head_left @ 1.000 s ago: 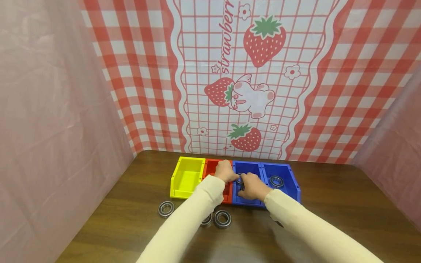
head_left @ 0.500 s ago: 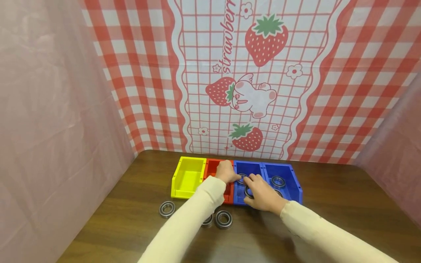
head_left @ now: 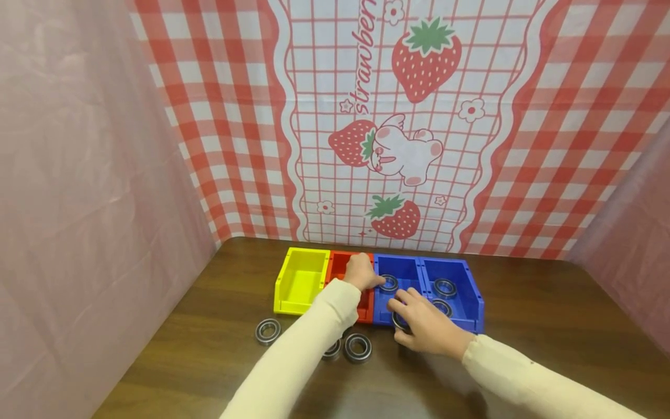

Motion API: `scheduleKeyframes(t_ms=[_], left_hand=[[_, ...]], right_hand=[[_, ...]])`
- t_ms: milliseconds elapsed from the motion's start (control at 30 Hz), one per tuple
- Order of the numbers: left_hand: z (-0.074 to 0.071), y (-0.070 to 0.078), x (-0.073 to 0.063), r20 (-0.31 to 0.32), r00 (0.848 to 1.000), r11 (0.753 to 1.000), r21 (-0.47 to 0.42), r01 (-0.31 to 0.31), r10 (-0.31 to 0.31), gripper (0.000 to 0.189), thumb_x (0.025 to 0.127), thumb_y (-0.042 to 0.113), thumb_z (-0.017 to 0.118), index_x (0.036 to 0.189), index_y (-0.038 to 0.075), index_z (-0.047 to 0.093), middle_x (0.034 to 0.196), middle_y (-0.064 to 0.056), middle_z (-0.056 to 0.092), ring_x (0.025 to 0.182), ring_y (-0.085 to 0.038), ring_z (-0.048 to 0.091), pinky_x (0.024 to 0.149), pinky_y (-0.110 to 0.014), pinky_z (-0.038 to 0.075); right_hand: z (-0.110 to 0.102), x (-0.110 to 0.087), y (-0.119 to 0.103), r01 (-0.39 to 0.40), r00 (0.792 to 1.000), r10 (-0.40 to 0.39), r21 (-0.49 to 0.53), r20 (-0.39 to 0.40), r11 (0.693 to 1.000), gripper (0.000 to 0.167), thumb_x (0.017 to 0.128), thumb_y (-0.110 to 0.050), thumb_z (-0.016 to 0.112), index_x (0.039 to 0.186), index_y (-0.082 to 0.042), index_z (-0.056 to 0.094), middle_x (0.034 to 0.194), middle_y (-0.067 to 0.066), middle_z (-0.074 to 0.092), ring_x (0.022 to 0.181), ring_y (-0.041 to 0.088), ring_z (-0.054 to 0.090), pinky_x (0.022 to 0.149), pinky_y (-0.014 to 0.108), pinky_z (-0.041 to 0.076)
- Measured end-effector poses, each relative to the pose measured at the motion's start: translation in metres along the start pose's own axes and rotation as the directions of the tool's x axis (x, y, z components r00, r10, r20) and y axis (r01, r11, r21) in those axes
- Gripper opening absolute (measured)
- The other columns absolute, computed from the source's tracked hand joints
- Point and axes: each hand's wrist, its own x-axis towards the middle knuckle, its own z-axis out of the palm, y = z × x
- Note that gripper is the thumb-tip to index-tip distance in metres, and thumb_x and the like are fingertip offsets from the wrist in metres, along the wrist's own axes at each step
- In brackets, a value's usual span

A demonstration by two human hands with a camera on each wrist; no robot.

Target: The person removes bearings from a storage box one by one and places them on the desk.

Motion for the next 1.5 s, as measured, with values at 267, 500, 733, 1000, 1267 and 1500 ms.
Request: scheduleKeyframes(t_ms=[267,500,733,1000,1267,1500], left_hand=[[0.001,0.000,0.000,0.018,1.000,1.000,-0.017,0.016,-0.015,0.034,0.074,0.023,0.083,0.085,0.000,0.061,0.068,-0.008,0.059,0.052,-0.015,0.053,0.044,-0.022,0.039],[0.001,0.000,-0.001,0.016,1.000,1.000,-0.004,0.020,-0.020,0.033,0.073,0.024,0.083,0.080,0.001,0.061,0.063,-0.007,0.058,0.048,-0.014,0.051,0.041,-0.021,0.038],[0.000,0.000,-0.001,0.020,1.000,1.000,-0.002,0.022,-0.022,0.033,0.074,0.024,0.083,0.081,0.001,0.061,0.063,-0.007,0.057,0.047,-0.013,0.050,0.040,-0.020,0.037],[0.001,0.000,0.001,0.021,0.999,0.999,-0.024,0.029,-0.029,0.034,0.073,0.022,0.083,0.087,-0.001,0.063,0.072,-0.010,0.064,0.052,-0.015,0.054,0.044,-0.022,0.041],[0.001,0.000,0.001,0.019,0.999,1.000,0.002,0.030,-0.030,0.034,0.073,0.024,0.084,0.087,0.000,0.064,0.071,-0.009,0.064,0.052,-0.015,0.054,0.044,-0.022,0.041],[-0.002,0.001,0.000,0.022,0.999,0.999,-0.016,0.038,-0.038,0.035,0.073,0.023,0.084,0.091,-0.001,0.065,0.077,-0.010,0.067,0.054,-0.015,0.055,0.046,-0.022,0.042]], right_hand=[[-0.001,-0.010,-0.009,0.102,0.994,-0.101,-0.028,0.040,0.994,0.040,0.062,-0.024,0.078,0.096,-0.012,0.059,0.089,-0.003,0.052,0.080,0.012,0.043,0.073,0.033,0.044],[0.001,-0.016,-0.021,0.163,0.985,-0.161,-0.017,0.065,0.987,0.038,0.062,-0.024,0.077,0.093,-0.012,0.059,0.088,-0.003,0.051,0.079,0.011,0.043,0.071,0.031,0.046],[0.006,-0.017,-0.031,0.144,0.986,-0.144,0.005,0.084,0.990,0.038,0.064,-0.025,0.076,0.096,-0.010,0.060,0.093,0.000,0.055,0.087,0.016,0.054,0.089,0.041,0.052],[0.019,-0.017,-0.036,0.105,0.991,-0.108,0.038,0.083,0.994,0.038,0.062,-0.026,0.076,0.091,-0.011,0.056,0.089,-0.002,0.051,0.083,0.013,0.051,0.089,0.041,0.051],[0.028,-0.018,-0.035,0.068,0.993,-0.073,0.058,0.087,0.996,0.037,0.062,-0.027,0.077,0.091,-0.013,0.057,0.089,-0.003,0.052,0.081,0.012,0.050,0.078,0.033,0.050],[0.029,-0.016,-0.033,0.058,0.993,-0.065,0.066,0.102,0.996,0.036,0.064,-0.027,0.078,0.092,-0.013,0.058,0.088,-0.003,0.051,0.082,0.011,0.052,0.089,0.038,0.051]])
